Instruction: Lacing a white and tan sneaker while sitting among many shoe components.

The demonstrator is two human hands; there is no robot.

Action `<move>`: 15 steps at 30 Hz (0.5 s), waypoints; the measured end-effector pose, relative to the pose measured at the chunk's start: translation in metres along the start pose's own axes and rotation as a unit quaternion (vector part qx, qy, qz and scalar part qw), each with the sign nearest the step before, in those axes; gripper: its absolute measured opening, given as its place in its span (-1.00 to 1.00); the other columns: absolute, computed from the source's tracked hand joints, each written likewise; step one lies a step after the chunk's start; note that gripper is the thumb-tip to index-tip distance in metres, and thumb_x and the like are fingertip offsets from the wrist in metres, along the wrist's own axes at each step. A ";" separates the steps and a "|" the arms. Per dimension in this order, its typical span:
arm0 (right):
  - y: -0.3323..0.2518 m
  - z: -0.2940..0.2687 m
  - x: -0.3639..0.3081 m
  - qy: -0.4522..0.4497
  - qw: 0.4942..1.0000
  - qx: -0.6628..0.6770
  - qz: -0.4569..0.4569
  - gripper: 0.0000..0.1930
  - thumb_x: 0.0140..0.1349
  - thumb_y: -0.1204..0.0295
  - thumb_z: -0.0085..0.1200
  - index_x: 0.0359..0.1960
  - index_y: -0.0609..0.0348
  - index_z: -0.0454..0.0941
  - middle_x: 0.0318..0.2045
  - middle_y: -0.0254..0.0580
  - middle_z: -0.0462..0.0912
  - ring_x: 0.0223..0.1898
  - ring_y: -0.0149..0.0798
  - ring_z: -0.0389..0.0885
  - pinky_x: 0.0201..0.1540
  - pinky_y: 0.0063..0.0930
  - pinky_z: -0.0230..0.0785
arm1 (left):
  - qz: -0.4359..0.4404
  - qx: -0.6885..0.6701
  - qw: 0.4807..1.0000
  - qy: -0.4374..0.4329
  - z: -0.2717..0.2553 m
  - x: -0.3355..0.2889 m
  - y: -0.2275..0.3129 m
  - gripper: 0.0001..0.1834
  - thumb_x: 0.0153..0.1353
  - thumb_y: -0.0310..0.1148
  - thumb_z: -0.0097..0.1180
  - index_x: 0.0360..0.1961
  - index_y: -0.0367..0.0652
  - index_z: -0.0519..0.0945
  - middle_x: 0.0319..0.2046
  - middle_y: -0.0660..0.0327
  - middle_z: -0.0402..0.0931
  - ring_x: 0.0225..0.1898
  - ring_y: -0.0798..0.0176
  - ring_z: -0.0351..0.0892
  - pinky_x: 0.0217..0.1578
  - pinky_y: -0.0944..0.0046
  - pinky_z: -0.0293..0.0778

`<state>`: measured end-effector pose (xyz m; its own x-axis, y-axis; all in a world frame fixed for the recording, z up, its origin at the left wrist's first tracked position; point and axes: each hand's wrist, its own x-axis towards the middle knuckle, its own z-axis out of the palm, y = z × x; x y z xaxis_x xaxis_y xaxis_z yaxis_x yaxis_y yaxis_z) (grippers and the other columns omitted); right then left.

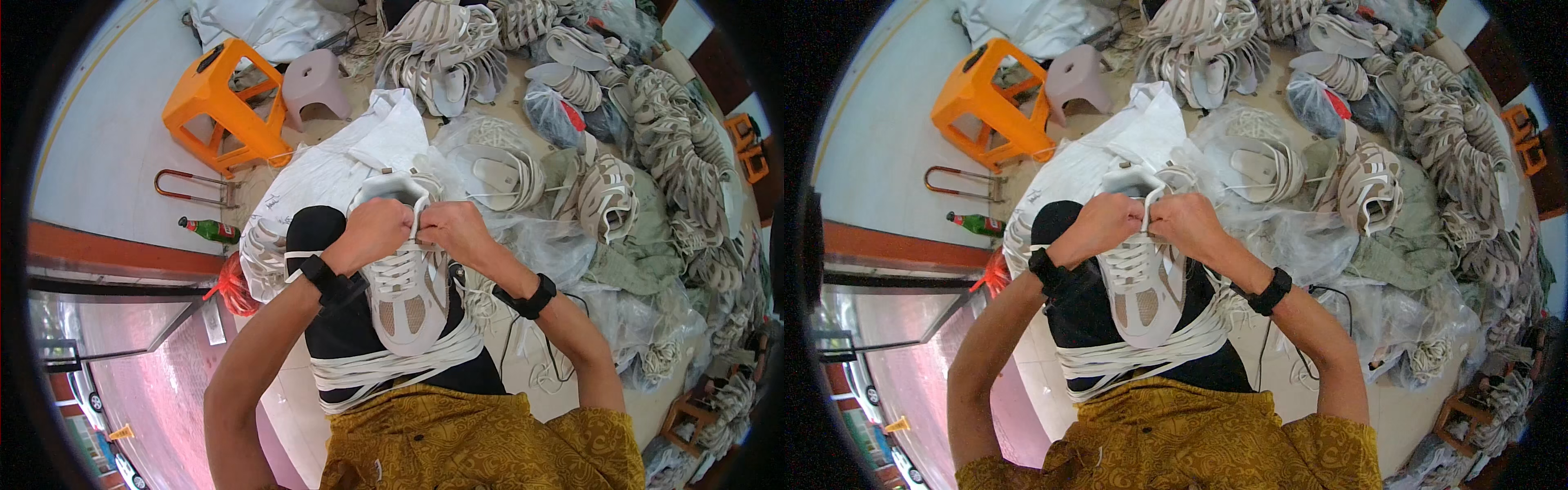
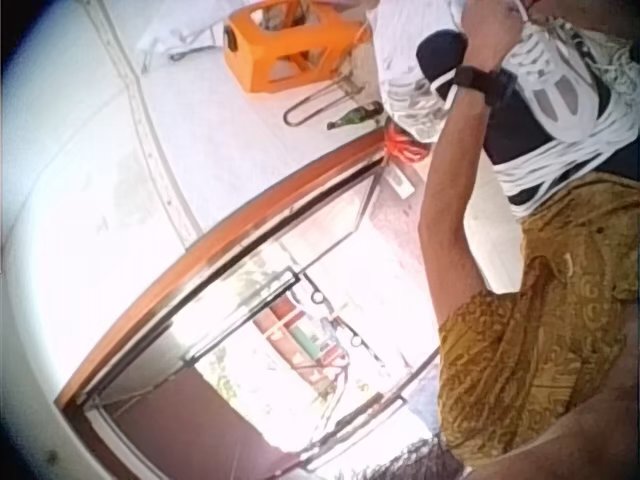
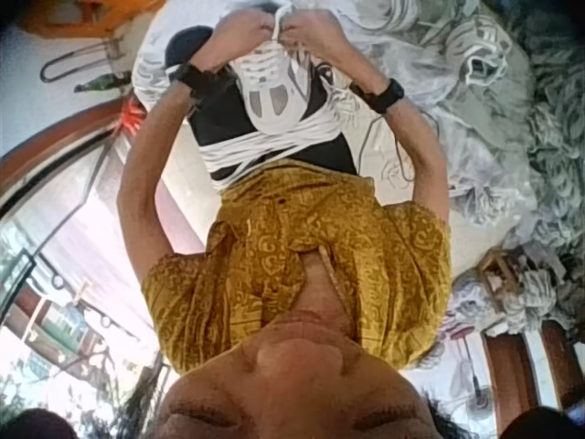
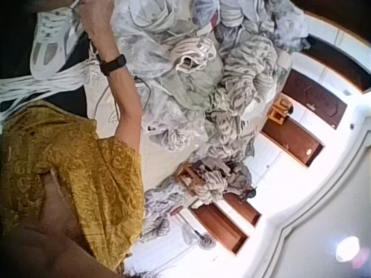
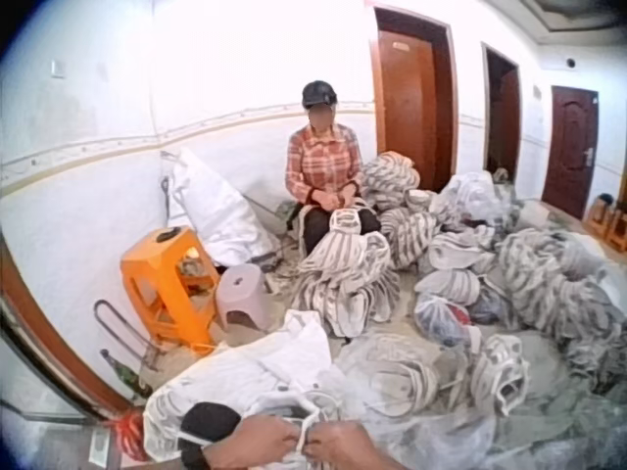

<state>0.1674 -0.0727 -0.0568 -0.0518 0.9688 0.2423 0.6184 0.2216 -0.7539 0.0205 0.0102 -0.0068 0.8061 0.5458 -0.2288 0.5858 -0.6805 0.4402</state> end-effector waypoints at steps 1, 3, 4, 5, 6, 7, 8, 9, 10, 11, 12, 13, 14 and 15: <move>-0.002 0.001 0.001 0.008 0.998 -0.049 -0.039 -0.87 -0.16 0.37 0.08 -0.59 0.15 0.50 -0.59 -0.19 0.52 -0.55 -0.11 0.49 -0.49 -0.35 0.33 | 0.012 0.012 1.000 -0.003 0.000 0.000 -0.001 -0.86 -0.08 -0.38 -0.03 -0.54 -0.19 0.54 -0.60 0.02 0.47 -0.49 -0.07 0.47 -0.46 0.10 0.37; -0.004 -0.001 0.002 0.018 0.992 -0.099 -0.077 -0.86 -0.17 0.39 0.10 -0.56 0.17 0.49 -0.59 -0.19 0.53 -0.57 -0.15 0.49 -0.49 -0.38 0.32 | 0.009 0.041 0.999 -0.013 0.001 0.001 -0.003 -0.86 -0.07 -0.38 -0.04 -0.55 -0.20 0.53 -0.60 0.02 0.47 -0.49 -0.07 0.47 -0.46 0.09 0.37; -0.004 -0.002 0.002 0.004 0.999 0.035 0.016 -0.85 -0.18 0.43 0.12 -0.53 0.19 0.47 -0.61 -0.21 0.52 -0.58 -0.23 0.48 -0.50 -0.42 0.31 | 0.023 0.057 0.998 -0.014 0.000 0.000 -0.004 -0.86 -0.06 -0.38 -0.04 -0.55 -0.21 0.53 -0.61 0.03 0.47 -0.49 -0.07 0.48 -0.47 0.09 0.37; -0.005 -0.002 0.002 -0.012 0.979 0.161 0.122 -0.82 -0.19 0.47 0.13 -0.50 0.21 0.45 -0.62 -0.23 0.52 -0.60 -0.31 0.46 -0.50 -0.47 0.30 | 0.014 0.059 0.998 -0.017 -0.004 -0.003 -0.004 -0.86 -0.06 -0.38 -0.04 -0.55 -0.21 0.53 -0.61 0.03 0.47 -0.49 -0.07 0.48 -0.47 0.09 0.37; -0.004 -0.001 0.002 -0.016 0.980 0.167 0.108 -0.82 -0.19 0.47 0.13 -0.50 0.21 0.45 -0.62 -0.23 0.52 -0.60 -0.31 0.46 -0.50 -0.47 0.30 | 0.004 0.101 0.994 -0.038 -0.008 -0.008 -0.002 -0.84 -0.05 -0.38 -0.05 -0.55 -0.25 0.51 -0.60 -0.01 0.46 -0.48 -0.08 0.47 -0.48 0.09 0.36; -0.004 -0.001 0.002 -0.023 0.970 0.212 0.121 -0.81 -0.19 0.51 0.13 -0.49 0.23 0.43 -0.63 -0.26 0.51 -0.59 -0.38 0.45 -0.51 -0.51 0.28 | 0.005 0.137 0.989 -0.053 -0.015 -0.015 0.001 -0.83 -0.03 -0.38 -0.06 -0.54 -0.28 0.49 -0.59 -0.05 0.45 -0.47 -0.09 0.46 -0.48 0.09 0.36; -0.003 -0.001 0.004 -0.023 0.956 0.274 0.103 -0.80 -0.20 0.54 0.13 -0.47 0.24 0.42 -0.64 -0.28 0.50 -0.58 -0.45 0.43 -0.51 -0.56 0.27 | 0.077 0.074 0.994 -0.036 -0.027 -0.025 0.003 -0.83 -0.05 -0.38 -0.05 -0.56 -0.30 0.49 -0.61 0.00 0.45 -0.52 -0.01 0.46 -0.52 0.15 0.35; -0.003 0.000 0.005 -0.027 0.957 0.259 0.129 -0.80 -0.20 0.54 0.13 -0.47 0.24 0.42 -0.64 -0.28 0.50 -0.58 -0.45 0.43 -0.51 -0.56 0.27 | 0.129 0.016 0.991 -0.041 -0.043 -0.038 0.007 -0.82 -0.06 -0.39 -0.04 -0.57 -0.31 0.49 -0.64 0.05 0.45 -0.57 0.07 0.45 -0.55 0.20 0.35; -0.002 -0.001 0.007 -0.033 0.959 0.252 0.127 -0.81 -0.19 0.54 0.12 -0.48 0.25 0.41 -0.64 -0.29 0.49 -0.57 -0.47 0.43 -0.50 -0.58 0.26 | 0.077 -0.192 0.977 -0.046 -0.061 -0.053 0.012 -0.83 -0.02 -0.39 -0.06 -0.58 -0.31 0.46 -0.65 0.14 0.41 -0.61 0.20 0.41 -0.59 0.30 0.32; -0.003 -0.002 0.009 -0.043 0.960 0.239 0.142 -0.82 -0.18 0.54 0.11 -0.48 0.26 0.41 -0.64 -0.29 0.49 -0.56 -0.49 0.43 -0.50 -0.61 0.26 | -0.029 -0.364 0.928 -0.078 -0.081 -0.072 0.016 -0.82 0.02 -0.40 -0.08 -0.59 -0.30 0.44 -0.67 0.23 0.37 -0.65 0.34 0.37 -0.62 0.39 0.29; -0.005 -0.004 0.009 -0.034 0.960 0.247 0.126 -0.82 -0.18 0.54 0.11 -0.48 0.26 0.41 -0.64 -0.29 0.49 -0.56 -0.49 0.43 -0.50 -0.61 0.26 | -0.001 -0.444 0.896 0.028 -0.097 -0.096 0.023 -0.84 0.04 -0.43 -0.11 -0.60 -0.27 0.42 -0.67 0.29 0.32 -0.65 0.43 0.31 -0.63 0.45 0.25; -0.009 -0.007 0.010 -0.028 0.957 0.259 0.127 -0.82 -0.19 0.54 0.12 -0.48 0.24 0.42 -0.65 -0.30 0.48 -0.58 -0.46 0.43 -0.50 -0.60 0.26 | 0.017 -0.503 0.853 0.136 -0.110 -0.116 0.029 -0.85 0.06 -0.45 -0.14 -0.60 -0.24 0.40 -0.67 0.35 0.27 -0.65 0.52 0.26 -0.63 0.50 0.22; -0.016 -0.011 0.010 -0.035 0.953 0.251 0.165 -0.81 -0.20 0.54 0.12 -0.47 0.23 0.43 -0.65 -0.30 0.48 -0.60 -0.44 0.42 -0.50 -0.60 0.25 | 0.037 -0.557 0.817 0.146 -0.121 -0.124 0.029 -0.86 0.07 -0.45 -0.15 -0.57 -0.24 0.40 -0.68 0.34 0.25 -0.66 0.51 0.25 -0.64 0.50 0.22; -0.025 -0.014 0.010 -0.031 0.955 0.268 0.122 -0.81 -0.20 0.54 0.12 -0.47 0.23 0.43 -0.65 -0.30 0.48 -0.60 -0.44 0.42 -0.50 -0.60 0.25 | 0.104 -0.617 0.766 0.150 -0.127 -0.129 0.030 -0.87 0.07 -0.46 -0.16 -0.54 -0.24 0.39 -0.68 0.34 0.24 -0.67 0.50 0.24 -0.64 0.50 0.21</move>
<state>0.1627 -0.0695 -0.0272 -0.0138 0.9999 -0.0041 0.1286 -0.0023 -0.9917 -0.0769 -0.0187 0.1463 0.7073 0.7017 0.0856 -0.2270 0.1107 0.9676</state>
